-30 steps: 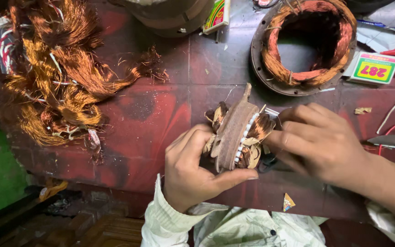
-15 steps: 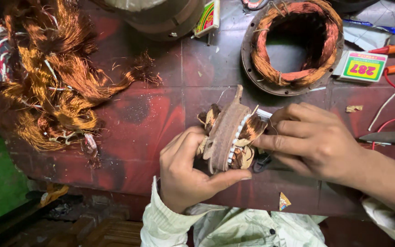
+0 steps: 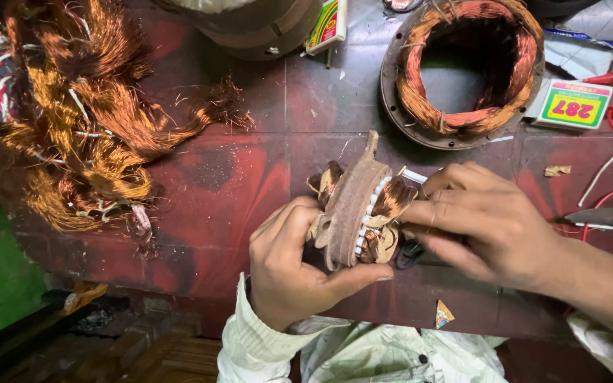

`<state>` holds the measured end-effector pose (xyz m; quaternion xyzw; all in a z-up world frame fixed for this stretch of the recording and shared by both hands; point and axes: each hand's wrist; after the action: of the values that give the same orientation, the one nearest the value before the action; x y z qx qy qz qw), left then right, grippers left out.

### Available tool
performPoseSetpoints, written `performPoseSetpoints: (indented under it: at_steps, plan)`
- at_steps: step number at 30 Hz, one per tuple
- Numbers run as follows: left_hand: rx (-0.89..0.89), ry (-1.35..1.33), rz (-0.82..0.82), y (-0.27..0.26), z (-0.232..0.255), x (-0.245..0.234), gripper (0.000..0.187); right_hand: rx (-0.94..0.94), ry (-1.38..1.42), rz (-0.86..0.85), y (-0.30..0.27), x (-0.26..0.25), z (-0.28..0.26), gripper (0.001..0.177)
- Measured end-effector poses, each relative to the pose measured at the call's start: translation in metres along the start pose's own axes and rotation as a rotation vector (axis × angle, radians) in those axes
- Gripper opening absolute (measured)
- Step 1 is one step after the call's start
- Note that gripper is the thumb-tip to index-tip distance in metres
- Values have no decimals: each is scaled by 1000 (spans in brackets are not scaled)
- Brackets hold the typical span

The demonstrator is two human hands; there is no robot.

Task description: The person holds a small motor stator and uses pliers to pull and cut copper wires from its slots. They repeatedly adjust the stator and use the pliers to extract wire segments, placing them on the workbench.

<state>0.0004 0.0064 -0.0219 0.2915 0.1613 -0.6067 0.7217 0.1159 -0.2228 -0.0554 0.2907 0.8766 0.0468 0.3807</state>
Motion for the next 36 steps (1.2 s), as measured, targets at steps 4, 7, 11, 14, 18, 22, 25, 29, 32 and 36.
performPoseSetpoints:
  at_steps: [4, 7, 11, 14, 18, 22, 25, 29, 32, 36]
  plan:
    - [21, -1, 6, 1, 1, 0, 60, -37, -166, -93, 1, 1, -3, 51]
    - [53, -2, 7, 2, 0, 2, 59, -7, -163, -78, -1, 0, -5, 47]
    - [105, 2, 15, 1, -1, 3, 61, 26, -42, -67, -3, -3, -4, 45]
    - [103, -12, 4, 1, -2, 2, 60, 49, -94, -74, -6, -2, -4, 43]
    - [78, -18, 6, 1, -2, 1, 60, 64, -119, -37, -9, -1, -7, 43]
    - [-4, -28, -8, 0, -1, -1, 60, 114, -100, -1, -9, -2, -9, 45]
    - [17, -25, -6, 0, -2, -1, 60, 111, -107, 24, -13, -1, -7, 44]
    - [56, -27, -10, 0, -4, 0, 60, 88, -223, -42, -19, 1, -4, 45]
    - [58, -89, -24, -1, -5, 1, 59, 33, -303, -81, -19, 3, -4, 40]
    - [44, -31, -5, -1, -5, 0, 60, 6, -324, -41, -13, -1, -11, 46]
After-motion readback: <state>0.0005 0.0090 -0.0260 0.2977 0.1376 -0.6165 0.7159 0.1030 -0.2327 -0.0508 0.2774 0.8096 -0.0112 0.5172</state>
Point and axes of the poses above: each hand's wrist, its own y-axis towards the middle knuckle, its own x-axis out of the palm, z = x × y
